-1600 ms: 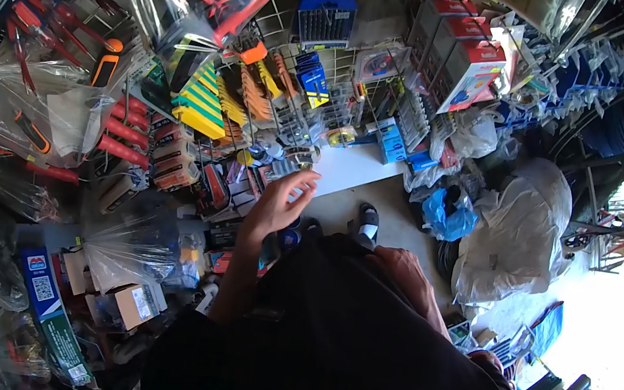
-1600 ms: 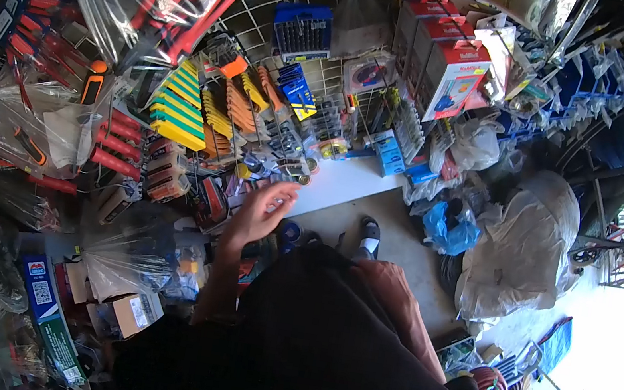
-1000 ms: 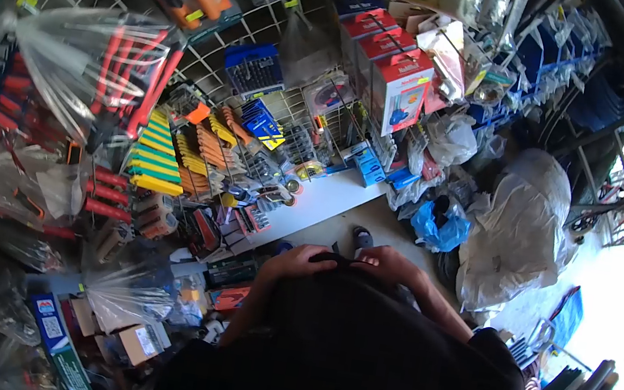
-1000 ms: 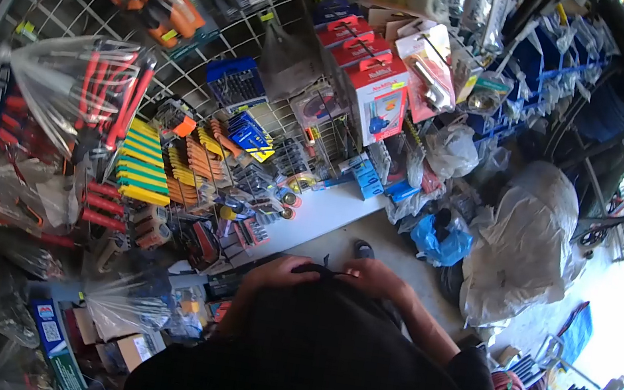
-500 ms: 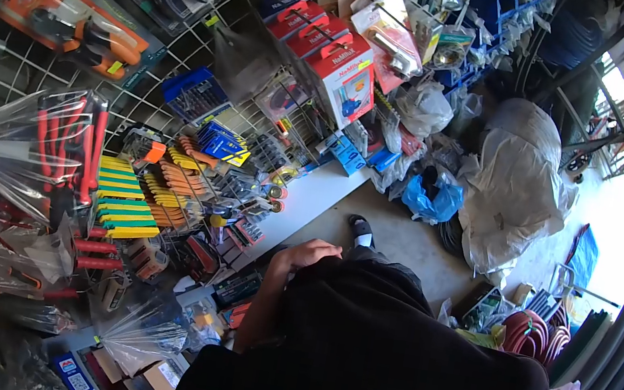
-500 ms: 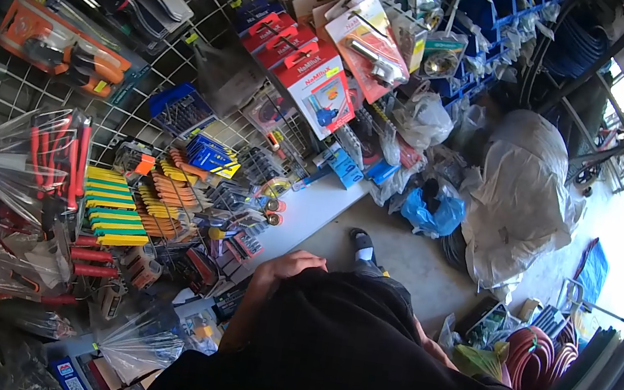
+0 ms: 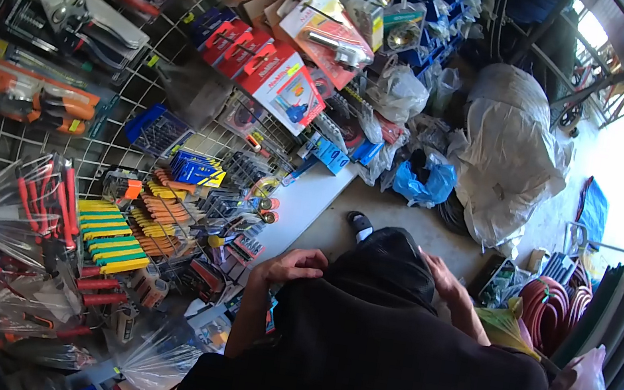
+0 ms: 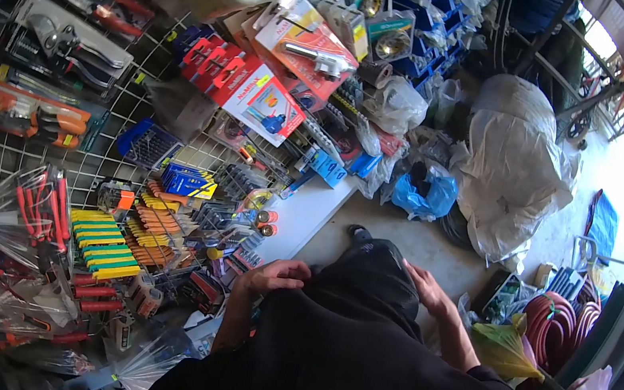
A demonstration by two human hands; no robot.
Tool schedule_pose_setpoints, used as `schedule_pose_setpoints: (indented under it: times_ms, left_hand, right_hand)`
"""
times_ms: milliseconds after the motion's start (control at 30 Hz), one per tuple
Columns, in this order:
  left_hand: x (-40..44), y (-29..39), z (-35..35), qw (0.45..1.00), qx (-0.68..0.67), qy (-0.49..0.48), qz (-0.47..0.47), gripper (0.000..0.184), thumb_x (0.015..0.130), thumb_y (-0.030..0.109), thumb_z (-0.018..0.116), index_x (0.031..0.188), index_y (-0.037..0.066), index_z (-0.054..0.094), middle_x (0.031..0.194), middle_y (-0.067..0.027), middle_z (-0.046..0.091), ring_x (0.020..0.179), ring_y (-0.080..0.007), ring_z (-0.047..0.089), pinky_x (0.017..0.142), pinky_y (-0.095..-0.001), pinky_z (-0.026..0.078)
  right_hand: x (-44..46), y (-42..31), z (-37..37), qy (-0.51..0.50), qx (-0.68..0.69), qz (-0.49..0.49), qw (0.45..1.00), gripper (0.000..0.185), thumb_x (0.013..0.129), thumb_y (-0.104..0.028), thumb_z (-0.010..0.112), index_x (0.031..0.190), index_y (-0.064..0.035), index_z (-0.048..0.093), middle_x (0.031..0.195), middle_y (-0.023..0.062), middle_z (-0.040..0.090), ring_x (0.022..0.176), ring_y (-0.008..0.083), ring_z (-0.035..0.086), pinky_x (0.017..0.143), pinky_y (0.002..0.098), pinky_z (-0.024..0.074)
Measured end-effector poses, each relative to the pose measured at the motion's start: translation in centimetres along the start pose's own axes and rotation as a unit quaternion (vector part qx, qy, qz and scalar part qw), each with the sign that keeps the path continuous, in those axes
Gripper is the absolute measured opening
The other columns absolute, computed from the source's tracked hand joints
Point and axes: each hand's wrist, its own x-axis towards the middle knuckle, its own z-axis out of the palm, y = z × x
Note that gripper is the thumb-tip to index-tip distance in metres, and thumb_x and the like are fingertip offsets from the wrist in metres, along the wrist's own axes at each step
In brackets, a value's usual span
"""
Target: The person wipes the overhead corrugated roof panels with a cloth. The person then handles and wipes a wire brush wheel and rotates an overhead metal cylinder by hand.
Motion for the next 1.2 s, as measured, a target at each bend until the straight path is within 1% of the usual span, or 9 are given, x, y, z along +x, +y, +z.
schedule_pose_setpoints:
  times_ms: [67,167,300,367,433,800,867,967,1200]
  left_hand:
    - [-0.8,0.7,-0.1,1.000,-0.005,0.014,0.011,0.023,0.095,0.012,0.070,0.114,0.005,0.058,0.103,-0.0007,0.061,0.101,-0.0111,0.059,0.090,-0.0275,0.047]
    - [-2.8,0.7,-1.2,1.000,0.002,-0.008,-0.025,0.024,0.095,0.011,0.074,0.113,0.008,0.058,0.100,0.0019,0.062,0.092,-0.0069,0.057,0.083,-0.0252,0.047]
    - [-3.1,0.4,-1.4,0.999,0.002,-0.005,-0.038,0.033,0.095,0.012,0.072,0.125,0.008,0.059,0.105,0.0003,0.066,0.098,-0.0079,0.060,0.084,-0.0246,0.048]
    - [-1.6,0.9,-1.4,0.998,0.006,0.038,-0.056,0.036,0.098,0.019,0.069,0.131,0.008,0.059,0.108,-0.0007,0.067,0.098,-0.0095,0.061,0.085,-0.0267,0.049]
    - [0.1,1.2,-1.8,0.998,-0.002,0.050,0.027,0.038,0.100,0.021,0.065,0.134,0.006,0.058,0.105,-0.0024,0.068,0.095,-0.0104,0.062,0.086,-0.0271,0.049]
    - [9.2,-13.4,-5.2,0.915,-0.170,0.366,-0.012,0.028,0.103,0.027,0.064,0.124,0.008,0.063,0.094,-0.0071,0.071,0.075,-0.0153,0.067,0.065,-0.0284,0.054]
    - [8.5,-17.7,-4.7,0.891,-0.200,0.404,-0.042,0.029,0.102,0.028,0.064,0.123,0.008,0.063,0.096,-0.0077,0.072,0.077,-0.0161,0.068,0.066,-0.0297,0.055]
    - [7.8,-31.1,-6.2,0.855,-0.220,0.460,-0.090,0.034,0.101,0.031,0.066,0.121,0.004,0.066,0.101,-0.0103,0.074,0.081,-0.0208,0.072,0.070,-0.0349,0.058]
    - [3.1,-40.8,-0.2,0.852,-0.144,0.501,-0.046,0.033,0.100,0.029,0.067,0.121,0.004,0.066,0.100,-0.0121,0.074,0.083,-0.0243,0.073,0.071,-0.0373,0.059]
  right_hand:
    - [1.3,-1.0,-0.2,0.021,-0.073,-0.071,0.995,0.071,0.105,-0.060,0.043,0.134,0.0018,0.062,0.119,0.0147,0.072,0.111,0.0219,0.065,0.101,0.0321,0.0463]
    - [1.2,-6.8,-1.6,-0.082,-0.155,0.042,0.984,0.076,0.099,-0.074,0.041,0.129,-0.0093,0.066,0.105,0.0146,0.072,0.087,0.0230,0.072,0.056,0.0342,0.0586]
    - [2.6,-8.1,-2.3,-0.092,-0.213,0.087,0.969,0.076,0.100,-0.073,0.040,0.128,-0.0082,0.068,0.107,0.0120,0.073,0.095,0.0226,0.068,0.081,0.0364,0.0563]
    - [4.2,-7.6,-3.0,-0.105,-0.189,0.001,0.976,0.075,0.103,-0.068,0.040,0.140,-0.0052,0.060,0.139,0.0170,0.063,0.128,0.0272,0.058,0.111,0.0365,0.0405]
    - [6.0,-7.3,-2.3,-0.089,-0.080,-0.052,0.991,0.069,0.105,-0.059,0.044,0.144,-0.0037,0.057,0.146,0.0167,0.057,0.135,0.0260,0.052,0.115,0.0345,0.0356]
    - [13.9,-2.7,-2.4,-0.165,-0.173,-0.066,0.969,0.047,0.107,-0.031,0.043,0.144,-0.0026,0.053,0.132,0.0210,0.064,0.123,0.0355,0.061,0.107,0.0406,0.0442]
    - [15.8,-0.3,-2.6,-0.148,-0.329,-0.280,0.890,0.045,0.105,-0.020,0.046,0.145,-0.0014,0.050,0.127,0.0252,0.066,0.115,0.0408,0.065,0.100,0.0430,0.0499]
    - [16.2,0.0,-2.8,-0.151,-0.320,-0.307,0.884,0.048,0.102,-0.016,0.049,0.147,-0.0011,0.047,0.125,0.0277,0.066,0.110,0.0433,0.066,0.096,0.0434,0.0522]
    - [15.1,-1.5,-2.6,-0.158,-0.349,-0.243,0.891,0.051,0.102,-0.019,0.052,0.151,-0.0071,0.045,0.132,0.0242,0.062,0.121,0.0419,0.059,0.101,0.0430,0.0501]
